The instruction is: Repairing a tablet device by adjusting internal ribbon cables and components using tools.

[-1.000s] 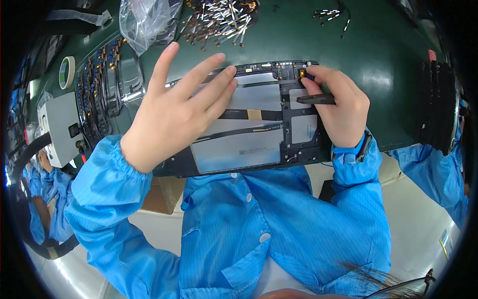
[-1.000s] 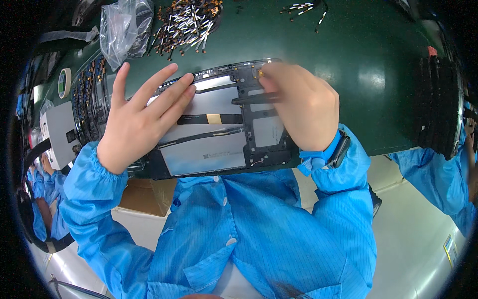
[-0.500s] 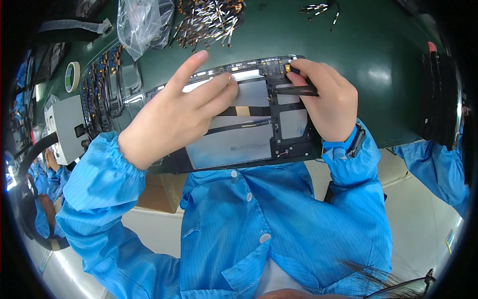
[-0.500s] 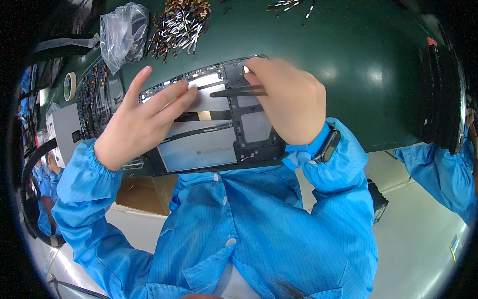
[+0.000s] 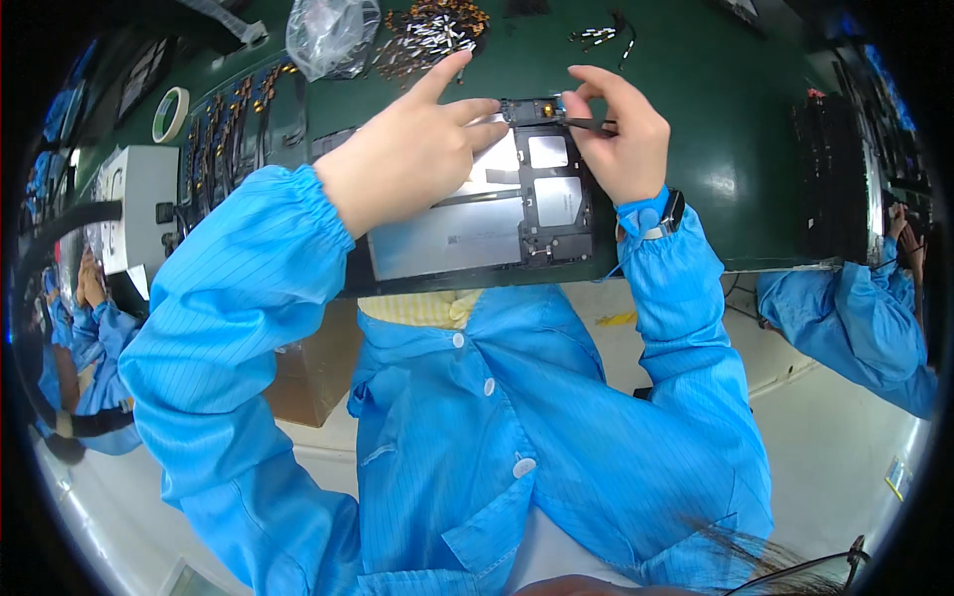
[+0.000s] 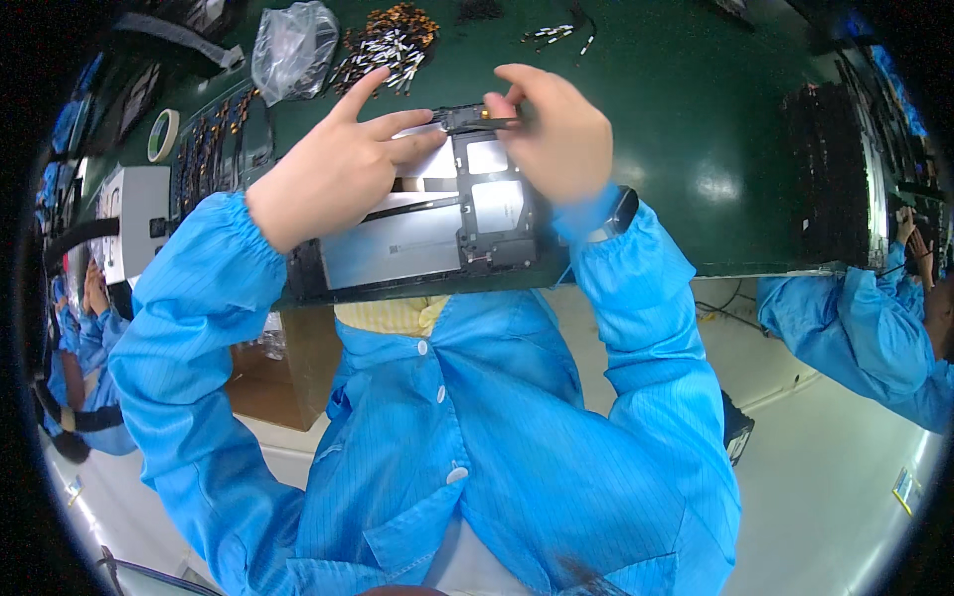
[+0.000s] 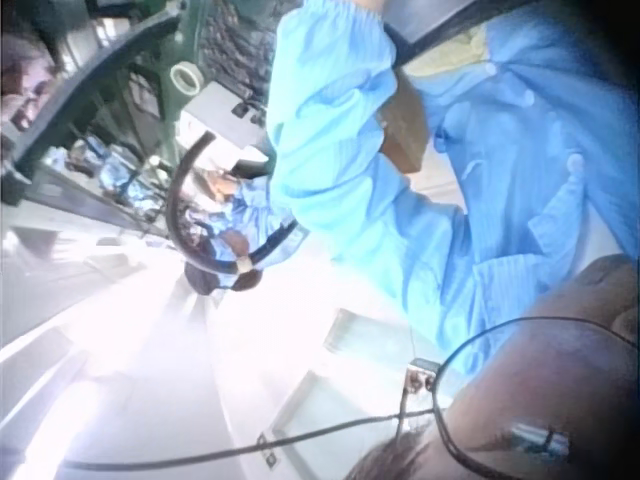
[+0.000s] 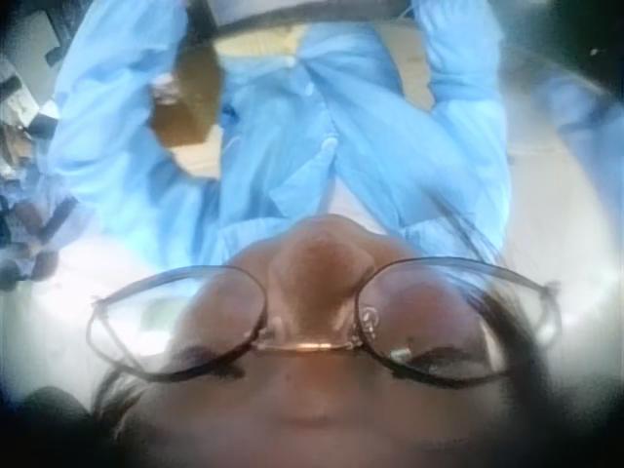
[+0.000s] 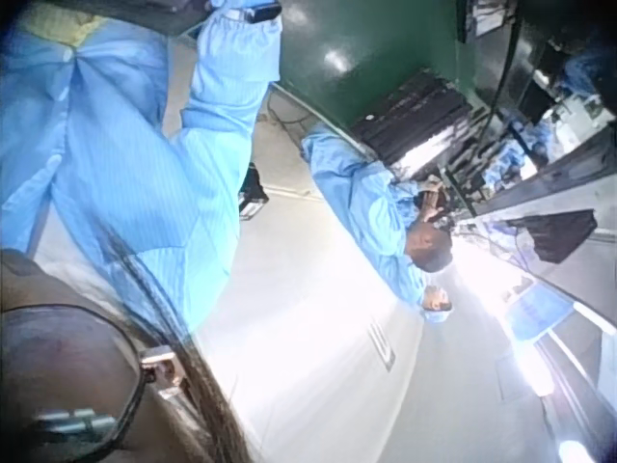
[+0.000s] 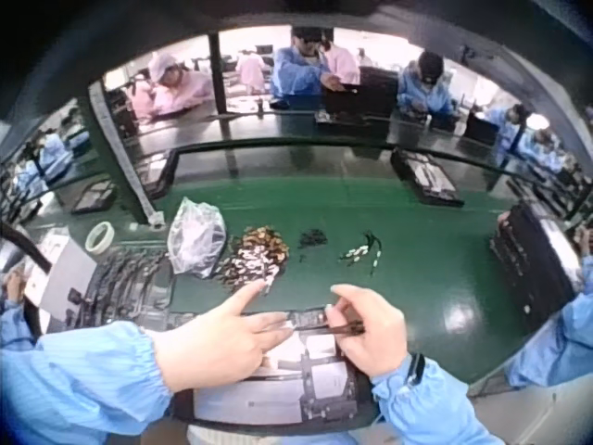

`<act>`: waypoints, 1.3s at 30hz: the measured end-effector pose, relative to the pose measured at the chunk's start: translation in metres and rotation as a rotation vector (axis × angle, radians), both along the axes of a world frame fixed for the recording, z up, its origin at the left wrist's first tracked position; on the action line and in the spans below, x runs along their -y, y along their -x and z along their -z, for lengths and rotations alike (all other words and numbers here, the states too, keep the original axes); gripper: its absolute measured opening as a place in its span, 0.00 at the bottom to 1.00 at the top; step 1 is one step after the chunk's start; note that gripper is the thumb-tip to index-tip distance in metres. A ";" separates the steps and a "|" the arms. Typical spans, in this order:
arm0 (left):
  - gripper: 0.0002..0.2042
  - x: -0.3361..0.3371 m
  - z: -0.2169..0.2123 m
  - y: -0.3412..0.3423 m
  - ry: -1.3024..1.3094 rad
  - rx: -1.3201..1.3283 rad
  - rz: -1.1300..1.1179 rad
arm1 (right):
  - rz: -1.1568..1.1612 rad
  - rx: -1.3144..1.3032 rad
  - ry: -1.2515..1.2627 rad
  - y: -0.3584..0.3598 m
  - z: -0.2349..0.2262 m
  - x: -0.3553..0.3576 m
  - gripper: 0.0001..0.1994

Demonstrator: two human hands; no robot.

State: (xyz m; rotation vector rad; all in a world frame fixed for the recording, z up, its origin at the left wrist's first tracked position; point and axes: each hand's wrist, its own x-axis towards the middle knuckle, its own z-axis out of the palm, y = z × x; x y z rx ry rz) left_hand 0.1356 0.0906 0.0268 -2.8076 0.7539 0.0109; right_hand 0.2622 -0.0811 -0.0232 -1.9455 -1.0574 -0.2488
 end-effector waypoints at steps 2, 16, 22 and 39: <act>0.12 0.003 0.005 0.017 0.005 0.072 -0.104 | 0.023 0.078 -0.124 0.003 -0.009 -0.002 0.13; 0.19 0.085 0.062 0.147 2.486 -0.645 -0.913 | -0.298 0.294 0.390 0.033 -0.012 -0.048 0.20; 0.26 0.085 0.074 0.154 3.096 -0.780 -0.586 | -0.267 0.374 0.482 0.045 -0.011 -0.058 0.15; 0.14 0.120 0.047 0.110 2.970 0.058 -0.730 | -0.440 -0.058 0.793 0.045 -0.052 -0.059 0.14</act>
